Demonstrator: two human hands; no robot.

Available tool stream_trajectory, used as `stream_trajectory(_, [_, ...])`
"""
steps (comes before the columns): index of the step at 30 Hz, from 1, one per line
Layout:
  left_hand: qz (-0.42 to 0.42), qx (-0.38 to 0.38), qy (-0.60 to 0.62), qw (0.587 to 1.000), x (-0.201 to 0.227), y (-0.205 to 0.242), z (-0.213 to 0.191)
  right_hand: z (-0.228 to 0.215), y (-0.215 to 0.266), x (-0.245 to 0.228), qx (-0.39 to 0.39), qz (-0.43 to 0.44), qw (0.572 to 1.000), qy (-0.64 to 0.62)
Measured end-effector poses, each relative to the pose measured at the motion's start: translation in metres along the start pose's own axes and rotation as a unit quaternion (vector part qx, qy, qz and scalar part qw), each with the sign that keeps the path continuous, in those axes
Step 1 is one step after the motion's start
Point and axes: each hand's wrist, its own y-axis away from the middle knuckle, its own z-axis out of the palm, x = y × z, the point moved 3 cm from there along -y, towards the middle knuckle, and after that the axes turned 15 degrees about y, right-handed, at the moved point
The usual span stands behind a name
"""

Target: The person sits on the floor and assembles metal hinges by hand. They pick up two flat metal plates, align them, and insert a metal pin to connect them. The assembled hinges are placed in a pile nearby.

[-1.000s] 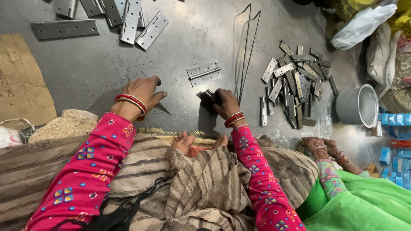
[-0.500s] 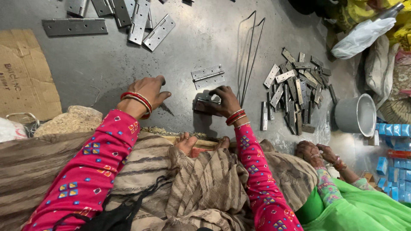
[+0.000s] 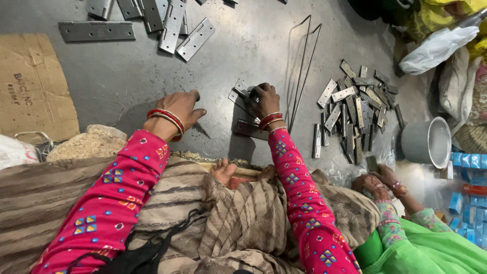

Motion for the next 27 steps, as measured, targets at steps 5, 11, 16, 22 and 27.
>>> stream_trajectory(5, [-0.008,-0.006,-0.01,1.0,0.001,0.005,-0.001,0.001,-0.007,0.004,-0.089,0.078,0.991,-0.056])
stream_trajectory(11, [-0.02,-0.02,-0.012,1.0,0.002,0.002,-0.001,-0.007,0.006,-0.013,0.012,0.002,0.998,0.066])
stream_trajectory(16, [-0.001,-0.01,-0.013,1.0,0.0,0.004,0.001,-0.017,0.036,-0.044,0.073,-0.034,0.994,0.073])
stream_trajectory(22, [-0.008,-0.008,-0.017,1.0,0.0,0.002,0.005,-0.037,0.048,-0.047,0.049,-0.071,0.996,0.028])
stream_trajectory(27, [-0.007,-0.007,-0.019,1.0,-0.004,0.002,0.0,-0.032,0.028,-0.038,0.037,-0.014,0.999,-0.036])
